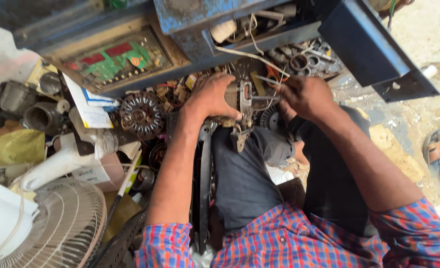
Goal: The person is repairing an electric motor by using a screwdriver to adjust internal components. They hold the motor casing with one hand while manipulating the screwdriver with the other, focusing on the internal mechanism.
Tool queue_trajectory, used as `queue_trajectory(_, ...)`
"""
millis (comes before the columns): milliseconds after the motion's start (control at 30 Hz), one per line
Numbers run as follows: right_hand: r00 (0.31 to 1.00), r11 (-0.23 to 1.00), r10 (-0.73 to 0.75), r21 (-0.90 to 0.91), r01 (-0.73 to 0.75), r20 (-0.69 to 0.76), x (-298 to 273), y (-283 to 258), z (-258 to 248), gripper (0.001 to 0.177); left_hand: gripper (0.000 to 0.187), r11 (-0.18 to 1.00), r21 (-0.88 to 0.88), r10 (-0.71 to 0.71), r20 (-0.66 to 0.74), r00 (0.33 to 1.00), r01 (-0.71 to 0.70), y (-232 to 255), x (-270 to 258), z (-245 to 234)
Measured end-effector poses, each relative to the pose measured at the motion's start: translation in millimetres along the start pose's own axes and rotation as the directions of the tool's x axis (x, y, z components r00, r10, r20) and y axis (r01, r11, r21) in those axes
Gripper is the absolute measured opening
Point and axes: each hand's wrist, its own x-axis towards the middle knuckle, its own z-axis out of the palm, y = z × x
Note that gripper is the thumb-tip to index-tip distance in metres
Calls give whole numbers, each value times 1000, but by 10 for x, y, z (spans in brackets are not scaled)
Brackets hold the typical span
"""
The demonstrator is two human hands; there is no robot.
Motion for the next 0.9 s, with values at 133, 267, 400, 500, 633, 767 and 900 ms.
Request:
queue_trajectory(133, 997, 999, -41, -28, 43, 61, -26, -17, 15, 33, 116, 999, 35, -47, 164, 985, 42, 92, 152, -60)
queue_trajectory(267, 995, 995, -96, 19, 96, 36, -27, -48, -10, 23, 119, 998, -14, -52, 165, 985, 55, 65, 130, -70)
queue_trajectory(400, 992, 992, -124, 27, 124, 21, -30, -48, -15, 21, 123, 1000, -21, 10, 101, 995, -8, 51, 75, -61)
queue_trajectory(500, 995, 998, -68, 13, 68, 73, -17, -63, -2, 29, 129, 997, -25, 78, 3, 997, -78, 57, -60, -28)
queue_trajectory(633, 990, 992, -127, 33, 125, 65, -16, -101, -67, 30, 127, 978, 167, 155, -190, 969, -124, 89, -407, 188)
queue_trajectory(767, 928, 929, -370, -47, 368, -40, -223, -158, -139, 25, 110, 948, 224, 307, -451, 838, -227, 73, -524, 510)
queue_trajectory(900, 961, 955, -274, -111, 277, 44, -539, -213, 19, 21, 102, 977, 129, 209, -446, 870, -169, -9, -420, 680)
